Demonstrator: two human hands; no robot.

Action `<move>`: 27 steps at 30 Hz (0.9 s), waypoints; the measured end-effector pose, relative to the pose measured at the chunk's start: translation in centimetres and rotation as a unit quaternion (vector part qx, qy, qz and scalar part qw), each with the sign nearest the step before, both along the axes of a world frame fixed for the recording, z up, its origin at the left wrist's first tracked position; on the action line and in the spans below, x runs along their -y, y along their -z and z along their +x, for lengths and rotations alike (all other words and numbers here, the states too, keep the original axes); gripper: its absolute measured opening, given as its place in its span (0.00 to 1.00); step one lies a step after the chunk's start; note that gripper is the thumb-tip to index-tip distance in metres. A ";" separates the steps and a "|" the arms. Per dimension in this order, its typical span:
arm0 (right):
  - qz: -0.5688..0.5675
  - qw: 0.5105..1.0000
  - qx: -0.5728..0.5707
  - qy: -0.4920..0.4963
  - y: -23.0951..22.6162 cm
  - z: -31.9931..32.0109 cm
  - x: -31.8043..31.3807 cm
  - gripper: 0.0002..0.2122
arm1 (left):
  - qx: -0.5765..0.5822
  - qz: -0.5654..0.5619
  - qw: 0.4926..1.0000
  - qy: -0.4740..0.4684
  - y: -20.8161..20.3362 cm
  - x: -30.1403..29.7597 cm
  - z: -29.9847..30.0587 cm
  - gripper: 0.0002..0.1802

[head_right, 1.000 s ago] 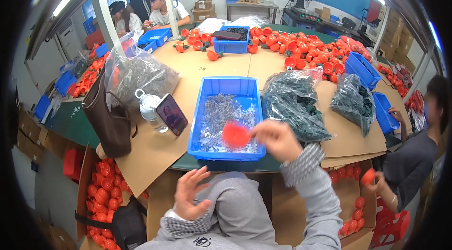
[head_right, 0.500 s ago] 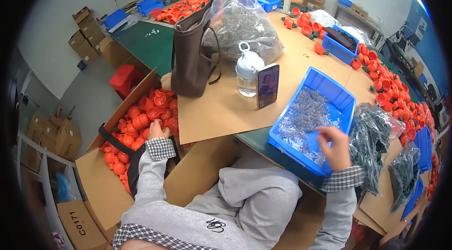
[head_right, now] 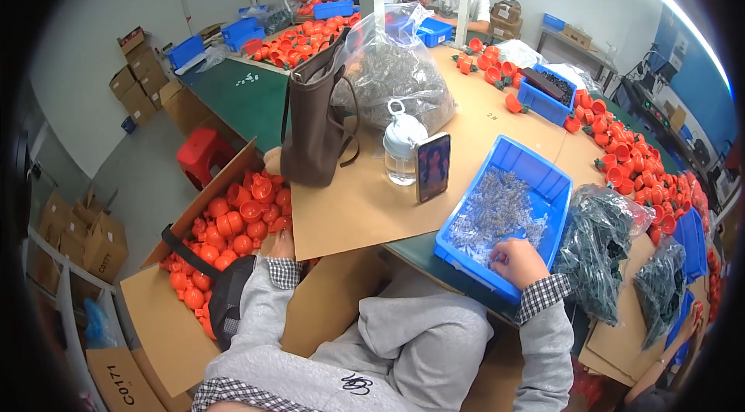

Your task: Assembling plastic product components by manually inserting metal parts and mesh pieces into red shells.

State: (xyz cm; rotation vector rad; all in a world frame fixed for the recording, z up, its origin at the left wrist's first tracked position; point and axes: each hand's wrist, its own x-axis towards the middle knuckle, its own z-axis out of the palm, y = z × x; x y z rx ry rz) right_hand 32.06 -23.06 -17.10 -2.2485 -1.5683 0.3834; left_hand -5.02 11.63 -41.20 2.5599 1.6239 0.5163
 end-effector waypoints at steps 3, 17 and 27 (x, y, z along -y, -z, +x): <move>-0.035 0.999 -0.016 0.026 -0.2 0.5 0.6 0.06 | 0.012 -0.079 0.997 -0.009 -3.4 2.1 2.7 0.23; -0.006 0.999 0.024 0.045 1.2 1.3 0.9 0.05 | 0.229 -0.007 0.973 -0.008 -17.6 6.0 -3.1 0.31; -0.030 0.993 -0.012 0.111 1.5 1.0 -0.6 0.11 | 0.730 -0.360 0.533 0.233 -18.3 10.8 2.0 0.29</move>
